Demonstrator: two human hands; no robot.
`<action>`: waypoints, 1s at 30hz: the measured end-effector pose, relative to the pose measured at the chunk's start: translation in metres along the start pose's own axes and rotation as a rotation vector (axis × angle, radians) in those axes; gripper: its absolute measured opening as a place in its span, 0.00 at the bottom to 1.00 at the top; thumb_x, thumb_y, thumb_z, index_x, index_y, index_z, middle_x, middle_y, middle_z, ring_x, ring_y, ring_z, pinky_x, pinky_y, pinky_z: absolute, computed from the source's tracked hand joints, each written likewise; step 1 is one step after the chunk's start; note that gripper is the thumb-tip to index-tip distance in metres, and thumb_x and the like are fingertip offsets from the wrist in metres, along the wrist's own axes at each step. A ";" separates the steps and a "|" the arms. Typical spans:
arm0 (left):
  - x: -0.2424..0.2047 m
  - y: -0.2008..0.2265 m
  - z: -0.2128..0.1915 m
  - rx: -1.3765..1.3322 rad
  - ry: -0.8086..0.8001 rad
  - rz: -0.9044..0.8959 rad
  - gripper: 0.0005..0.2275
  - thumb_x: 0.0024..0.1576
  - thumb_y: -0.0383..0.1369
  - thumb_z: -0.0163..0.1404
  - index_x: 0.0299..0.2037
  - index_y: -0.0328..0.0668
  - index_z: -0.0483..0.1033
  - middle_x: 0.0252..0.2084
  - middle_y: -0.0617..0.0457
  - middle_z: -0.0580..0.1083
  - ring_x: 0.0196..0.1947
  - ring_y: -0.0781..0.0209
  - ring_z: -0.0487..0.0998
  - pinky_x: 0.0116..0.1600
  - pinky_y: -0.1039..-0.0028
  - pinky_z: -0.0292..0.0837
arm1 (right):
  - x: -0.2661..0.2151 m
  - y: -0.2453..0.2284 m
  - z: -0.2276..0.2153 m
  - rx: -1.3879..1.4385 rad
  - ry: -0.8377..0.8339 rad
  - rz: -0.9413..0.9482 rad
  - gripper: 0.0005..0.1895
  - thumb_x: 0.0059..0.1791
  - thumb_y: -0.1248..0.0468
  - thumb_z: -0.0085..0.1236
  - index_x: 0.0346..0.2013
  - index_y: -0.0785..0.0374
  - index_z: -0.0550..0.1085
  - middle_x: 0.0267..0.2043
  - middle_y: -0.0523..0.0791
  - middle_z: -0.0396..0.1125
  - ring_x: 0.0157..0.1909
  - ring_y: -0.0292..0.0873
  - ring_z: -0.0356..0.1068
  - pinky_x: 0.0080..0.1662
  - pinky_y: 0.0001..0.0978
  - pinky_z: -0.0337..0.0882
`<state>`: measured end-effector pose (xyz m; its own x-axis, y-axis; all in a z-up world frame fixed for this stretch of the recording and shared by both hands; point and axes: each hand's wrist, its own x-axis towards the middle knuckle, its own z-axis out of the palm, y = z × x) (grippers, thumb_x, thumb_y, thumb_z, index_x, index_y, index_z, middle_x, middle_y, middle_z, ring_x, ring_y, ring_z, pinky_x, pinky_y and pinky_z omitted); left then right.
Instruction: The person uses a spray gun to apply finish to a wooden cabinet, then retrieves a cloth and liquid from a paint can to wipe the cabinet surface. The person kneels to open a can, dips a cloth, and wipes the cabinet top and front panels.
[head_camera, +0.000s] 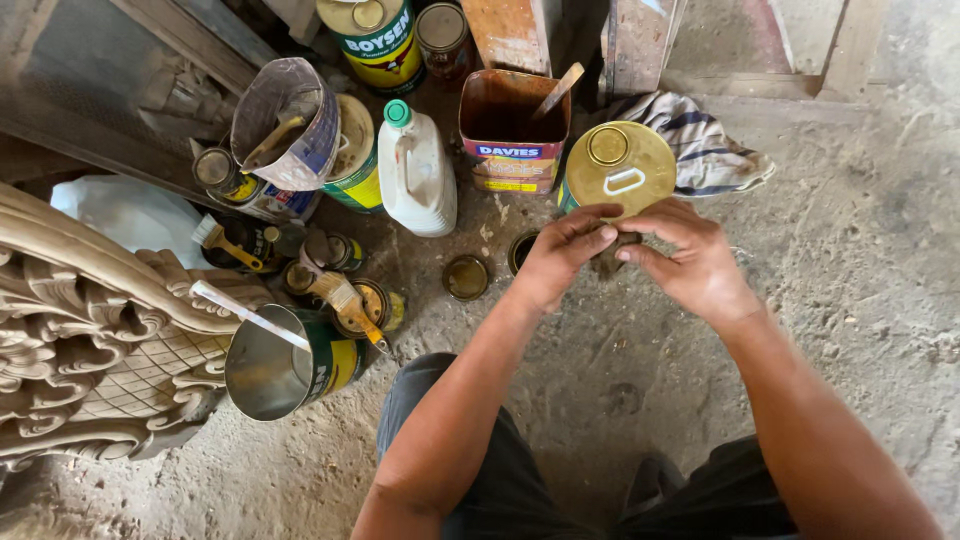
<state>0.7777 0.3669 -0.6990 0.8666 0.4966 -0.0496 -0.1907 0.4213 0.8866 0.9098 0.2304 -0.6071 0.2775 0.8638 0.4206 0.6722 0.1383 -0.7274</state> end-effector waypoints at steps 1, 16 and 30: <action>0.000 0.002 0.003 -0.015 0.080 -0.034 0.17 0.62 0.36 0.56 0.54 0.27 0.78 0.58 0.42 0.73 0.56 0.57 0.74 0.62 0.69 0.69 | -0.002 0.002 0.001 -0.032 0.020 0.020 0.15 0.46 0.67 0.69 0.46 0.65 0.79 0.48 0.48 0.75 0.51 0.44 0.76 0.53 0.33 0.75; -0.025 0.043 0.038 0.758 0.457 0.602 0.15 0.53 0.34 0.65 0.50 0.50 0.80 0.65 0.48 0.66 0.69 0.46 0.67 0.72 0.60 0.65 | -0.010 0.020 0.016 0.265 0.206 0.725 0.08 0.50 0.64 0.68 0.41 0.66 0.81 0.26 0.40 0.68 0.25 0.29 0.56 0.28 0.24 0.54; -0.012 0.012 0.023 0.467 0.278 0.451 0.13 0.58 0.30 0.61 0.53 0.51 0.82 0.72 0.49 0.66 0.73 0.52 0.64 0.76 0.64 0.61 | -0.020 0.030 0.032 0.856 0.289 0.448 0.08 0.51 0.74 0.63 0.45 0.70 0.78 0.46 0.46 0.73 0.47 0.36 0.71 0.51 0.30 0.72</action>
<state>0.7758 0.3480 -0.6773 0.5876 0.7478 0.3091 -0.2318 -0.2104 0.9497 0.9027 0.2324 -0.6547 0.6155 0.7868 0.0453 -0.2228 0.2288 -0.9476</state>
